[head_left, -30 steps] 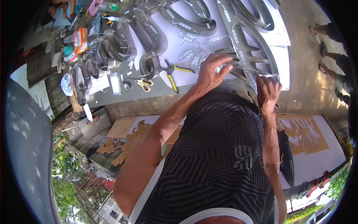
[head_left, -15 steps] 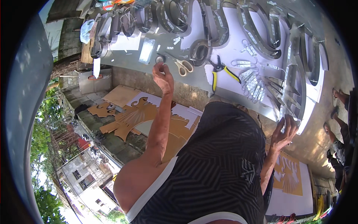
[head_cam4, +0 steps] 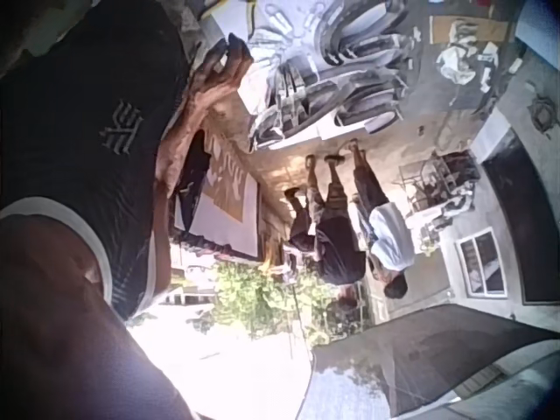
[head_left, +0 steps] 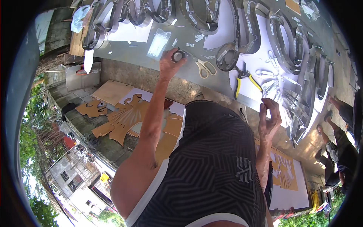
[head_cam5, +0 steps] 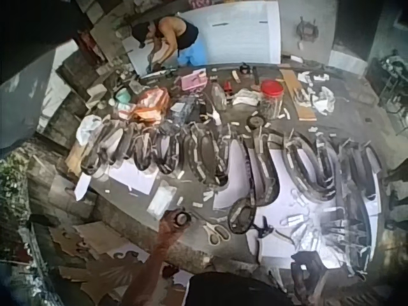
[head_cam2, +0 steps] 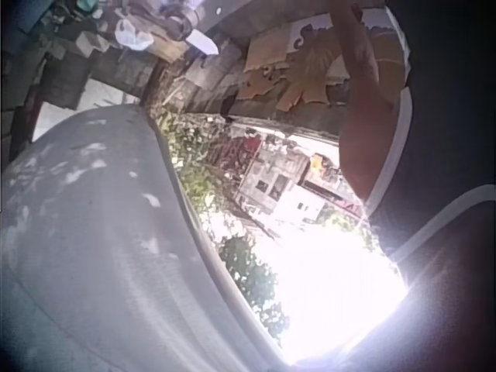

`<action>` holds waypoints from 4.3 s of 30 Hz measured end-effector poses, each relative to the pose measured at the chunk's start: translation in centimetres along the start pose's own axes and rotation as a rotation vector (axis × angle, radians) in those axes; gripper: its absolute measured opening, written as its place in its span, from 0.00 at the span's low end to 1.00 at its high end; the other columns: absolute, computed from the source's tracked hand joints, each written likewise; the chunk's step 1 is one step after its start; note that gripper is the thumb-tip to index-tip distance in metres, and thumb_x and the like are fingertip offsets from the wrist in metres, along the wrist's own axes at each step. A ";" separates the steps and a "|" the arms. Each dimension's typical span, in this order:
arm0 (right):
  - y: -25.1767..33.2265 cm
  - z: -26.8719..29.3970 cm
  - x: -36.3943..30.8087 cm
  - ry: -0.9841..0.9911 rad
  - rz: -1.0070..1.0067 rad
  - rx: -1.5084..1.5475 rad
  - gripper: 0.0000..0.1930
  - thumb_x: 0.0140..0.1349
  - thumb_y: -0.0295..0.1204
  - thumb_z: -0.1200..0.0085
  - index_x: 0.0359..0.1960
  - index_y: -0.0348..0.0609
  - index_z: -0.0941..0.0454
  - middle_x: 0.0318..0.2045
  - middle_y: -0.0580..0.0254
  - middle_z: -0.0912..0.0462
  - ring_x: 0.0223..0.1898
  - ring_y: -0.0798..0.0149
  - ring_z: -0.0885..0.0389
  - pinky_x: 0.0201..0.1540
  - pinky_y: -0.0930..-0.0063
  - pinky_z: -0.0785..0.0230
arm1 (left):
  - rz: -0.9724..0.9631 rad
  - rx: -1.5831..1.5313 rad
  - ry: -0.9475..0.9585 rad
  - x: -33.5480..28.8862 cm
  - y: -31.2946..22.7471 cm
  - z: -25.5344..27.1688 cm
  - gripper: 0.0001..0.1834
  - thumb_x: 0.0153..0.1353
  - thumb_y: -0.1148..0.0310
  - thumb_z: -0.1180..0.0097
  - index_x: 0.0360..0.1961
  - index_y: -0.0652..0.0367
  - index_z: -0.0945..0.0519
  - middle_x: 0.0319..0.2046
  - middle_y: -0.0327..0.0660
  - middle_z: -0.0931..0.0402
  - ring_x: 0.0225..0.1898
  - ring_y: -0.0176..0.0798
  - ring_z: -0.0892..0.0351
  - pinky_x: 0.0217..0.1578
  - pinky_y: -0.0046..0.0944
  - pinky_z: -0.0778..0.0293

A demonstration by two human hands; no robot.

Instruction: Applying adhesive or sealant to the inner edges of 3D metal letters as part of a sign fabrication process.

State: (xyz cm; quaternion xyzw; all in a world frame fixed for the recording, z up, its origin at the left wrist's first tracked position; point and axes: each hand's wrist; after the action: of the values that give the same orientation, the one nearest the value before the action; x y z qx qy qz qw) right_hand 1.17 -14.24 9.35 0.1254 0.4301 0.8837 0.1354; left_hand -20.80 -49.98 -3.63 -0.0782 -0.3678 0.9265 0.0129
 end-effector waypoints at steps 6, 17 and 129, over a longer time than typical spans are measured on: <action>4.8 -5.1 4.1 0.229 -0.256 0.543 0.17 0.72 0.34 0.45 0.57 0.38 0.20 0.43 0.56 0.14 0.42 0.66 0.18 0.46 0.72 0.26 | 0.053 -0.923 0.597 -3.5 -11.3 3.9 0.31 0.55 0.75 0.29 0.61 0.65 0.24 0.50 0.37 0.25 0.53 0.34 0.25 0.55 0.36 0.25; 7.3 -7.1 6.1 0.133 -0.321 0.378 0.09 0.65 0.30 0.36 0.39 0.36 0.15 0.30 0.58 0.13 0.30 0.68 0.17 0.34 0.72 0.26 | -0.412 -0.714 0.905 -3.0 -14.6 1.7 0.29 0.55 0.68 0.28 0.58 0.63 0.21 0.53 0.41 0.24 0.53 0.37 0.22 0.53 0.38 0.25; 1.1 0.2 2.0 0.576 -0.557 0.981 0.20 0.53 0.23 0.29 0.47 0.29 0.20 0.31 0.59 0.15 0.32 0.72 0.16 0.32 0.80 0.21 | -0.580 -0.545 1.352 5.7 -20.0 2.6 0.70 0.38 0.51 0.18 0.79 0.52 0.51 0.60 0.55 0.30 0.50 0.46 0.26 0.39 0.43 0.23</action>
State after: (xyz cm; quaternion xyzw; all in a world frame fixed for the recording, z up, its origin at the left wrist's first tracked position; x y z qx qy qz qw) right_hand -0.72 -14.05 10.57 -0.1865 0.8209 0.5137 0.1661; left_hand -27.53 -36.64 11.13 -0.5264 -0.5002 0.5146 0.4559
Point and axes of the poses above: each hand's wrist, its own x-axis towards the middle knuckle, its own z-axis out of the back of the hand, y = z × x
